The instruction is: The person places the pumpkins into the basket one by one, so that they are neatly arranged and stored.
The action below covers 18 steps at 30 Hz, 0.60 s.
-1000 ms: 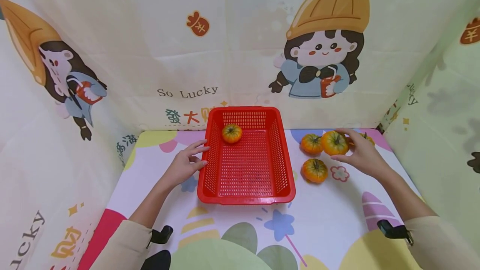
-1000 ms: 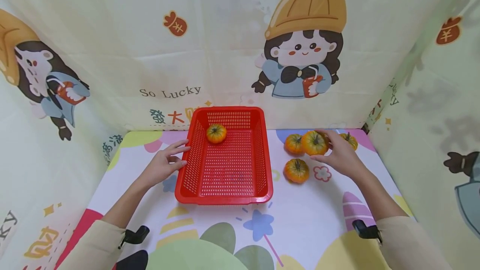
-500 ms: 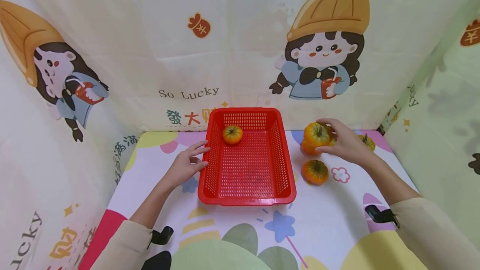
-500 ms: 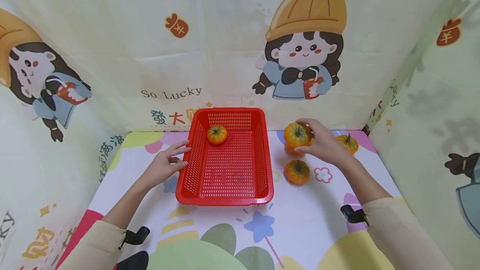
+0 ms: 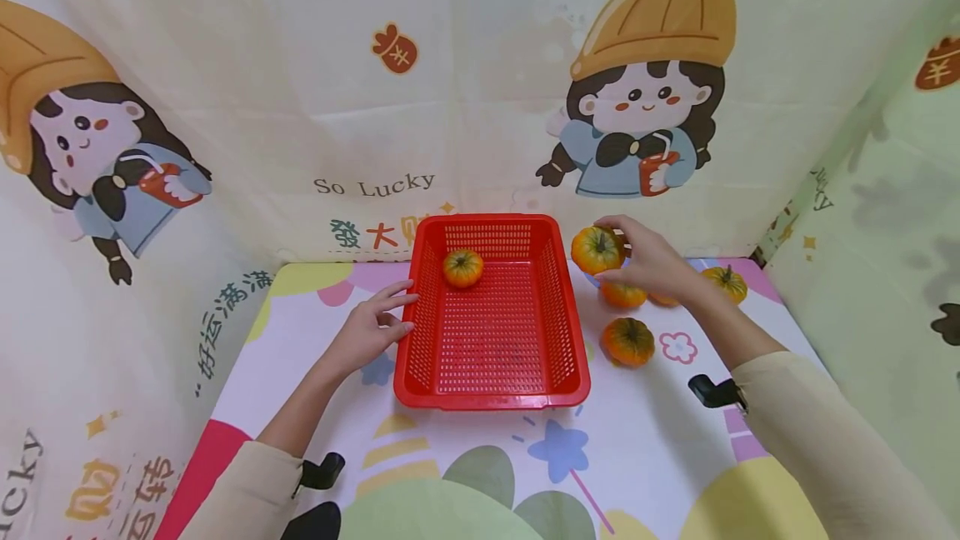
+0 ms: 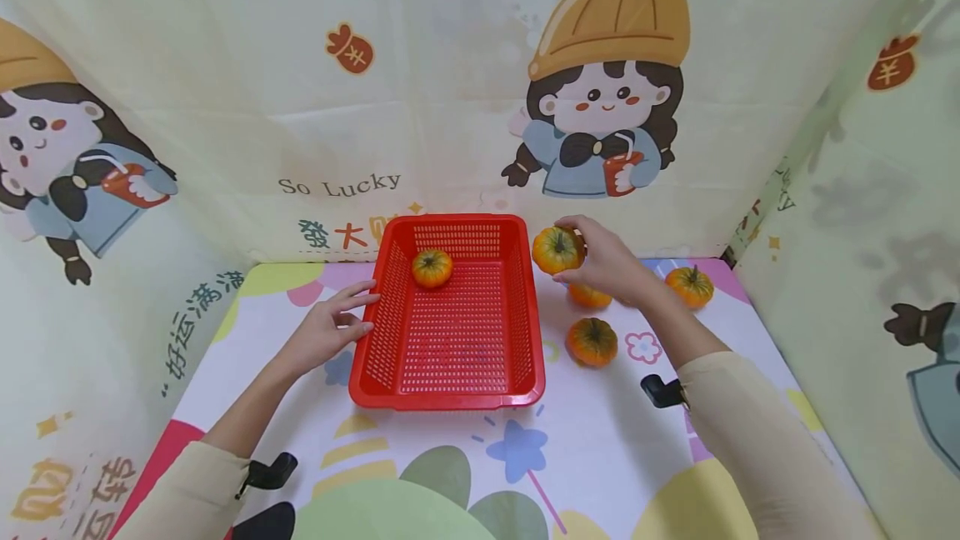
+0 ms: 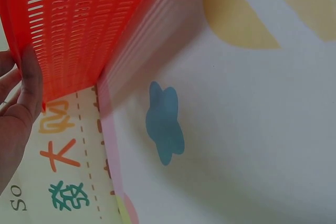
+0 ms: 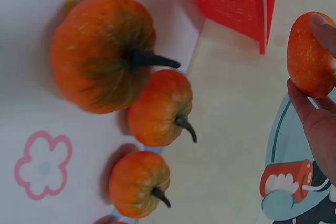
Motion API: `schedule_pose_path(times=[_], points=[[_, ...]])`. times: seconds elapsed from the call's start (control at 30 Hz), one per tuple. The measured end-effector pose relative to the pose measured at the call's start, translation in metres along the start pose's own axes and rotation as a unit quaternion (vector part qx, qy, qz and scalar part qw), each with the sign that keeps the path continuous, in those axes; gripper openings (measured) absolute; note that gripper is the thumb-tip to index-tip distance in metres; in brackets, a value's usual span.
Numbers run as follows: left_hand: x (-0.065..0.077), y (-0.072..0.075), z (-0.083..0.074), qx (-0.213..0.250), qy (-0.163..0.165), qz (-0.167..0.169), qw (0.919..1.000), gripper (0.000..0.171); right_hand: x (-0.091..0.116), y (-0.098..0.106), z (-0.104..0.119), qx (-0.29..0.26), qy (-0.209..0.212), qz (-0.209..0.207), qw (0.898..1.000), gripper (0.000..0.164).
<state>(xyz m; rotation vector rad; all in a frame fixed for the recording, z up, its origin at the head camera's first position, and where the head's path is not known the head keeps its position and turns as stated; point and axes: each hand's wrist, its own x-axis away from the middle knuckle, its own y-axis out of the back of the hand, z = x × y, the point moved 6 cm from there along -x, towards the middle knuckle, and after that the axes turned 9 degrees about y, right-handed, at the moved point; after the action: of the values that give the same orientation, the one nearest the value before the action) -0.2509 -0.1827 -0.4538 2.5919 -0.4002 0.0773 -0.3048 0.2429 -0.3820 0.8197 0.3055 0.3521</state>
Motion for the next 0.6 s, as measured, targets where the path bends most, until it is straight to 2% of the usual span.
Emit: schedule_pose_path(times=[0.6], points=[[0.001,0.001,0.0,0.006,0.005,0.002,1.0,0.053,-0.06,-0.027,0.03,-0.005,0.017,0.03,0.999,0.083]])
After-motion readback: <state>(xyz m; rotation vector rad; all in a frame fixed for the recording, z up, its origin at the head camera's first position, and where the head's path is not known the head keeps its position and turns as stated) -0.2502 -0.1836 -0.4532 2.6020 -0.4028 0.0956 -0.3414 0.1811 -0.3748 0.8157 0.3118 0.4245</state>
